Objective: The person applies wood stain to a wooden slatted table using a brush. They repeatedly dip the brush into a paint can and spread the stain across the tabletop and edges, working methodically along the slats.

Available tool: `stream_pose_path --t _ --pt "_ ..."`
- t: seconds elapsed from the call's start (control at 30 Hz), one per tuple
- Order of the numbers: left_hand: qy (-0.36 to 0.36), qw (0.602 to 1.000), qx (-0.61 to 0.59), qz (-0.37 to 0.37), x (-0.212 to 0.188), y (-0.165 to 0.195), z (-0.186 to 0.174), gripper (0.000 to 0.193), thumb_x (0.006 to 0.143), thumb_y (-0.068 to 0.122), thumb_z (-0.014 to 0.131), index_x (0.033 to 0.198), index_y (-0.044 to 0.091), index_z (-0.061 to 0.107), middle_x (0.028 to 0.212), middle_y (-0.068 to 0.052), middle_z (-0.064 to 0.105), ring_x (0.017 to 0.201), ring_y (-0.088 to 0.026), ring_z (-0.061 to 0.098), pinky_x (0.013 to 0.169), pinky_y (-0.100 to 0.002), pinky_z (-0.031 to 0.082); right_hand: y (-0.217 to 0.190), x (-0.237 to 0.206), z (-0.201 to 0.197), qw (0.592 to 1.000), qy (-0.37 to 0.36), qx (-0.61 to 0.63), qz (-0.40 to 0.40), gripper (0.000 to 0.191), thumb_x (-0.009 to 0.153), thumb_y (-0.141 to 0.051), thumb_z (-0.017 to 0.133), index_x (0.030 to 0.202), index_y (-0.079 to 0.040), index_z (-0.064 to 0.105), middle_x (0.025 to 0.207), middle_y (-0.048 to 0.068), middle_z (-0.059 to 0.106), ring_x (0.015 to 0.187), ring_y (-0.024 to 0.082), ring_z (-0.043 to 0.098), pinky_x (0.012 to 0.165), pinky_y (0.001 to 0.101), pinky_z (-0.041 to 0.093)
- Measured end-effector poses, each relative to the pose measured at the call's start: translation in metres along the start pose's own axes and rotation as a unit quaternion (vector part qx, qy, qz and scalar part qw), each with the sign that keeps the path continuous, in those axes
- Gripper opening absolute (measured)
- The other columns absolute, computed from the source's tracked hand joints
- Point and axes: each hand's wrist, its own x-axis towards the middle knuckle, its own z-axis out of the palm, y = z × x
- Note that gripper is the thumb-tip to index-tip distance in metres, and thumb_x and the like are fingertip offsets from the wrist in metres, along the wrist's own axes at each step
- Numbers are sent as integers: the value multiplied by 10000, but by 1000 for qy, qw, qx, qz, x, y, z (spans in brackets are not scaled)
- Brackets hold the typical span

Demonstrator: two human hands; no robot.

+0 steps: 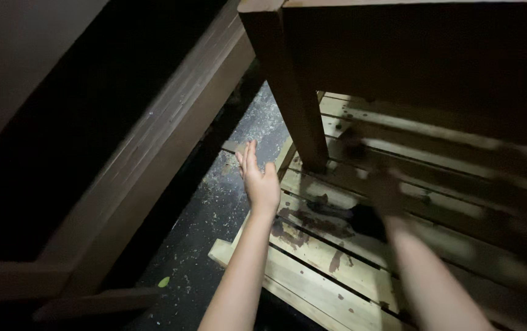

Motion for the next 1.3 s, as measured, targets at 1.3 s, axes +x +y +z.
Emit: stream_pose_path --t 1.3 --pt "-5 999 9 -50 -9 10 -36 590 898 85 568 1482 96 480 1633 -133 364 1572 -369 123 1247 -477 113 -76 -53 -33 882 -248 -398 36 478 996 -282 605 1429 -123 479 1284 268 596 1116 439 591 938 510 495"
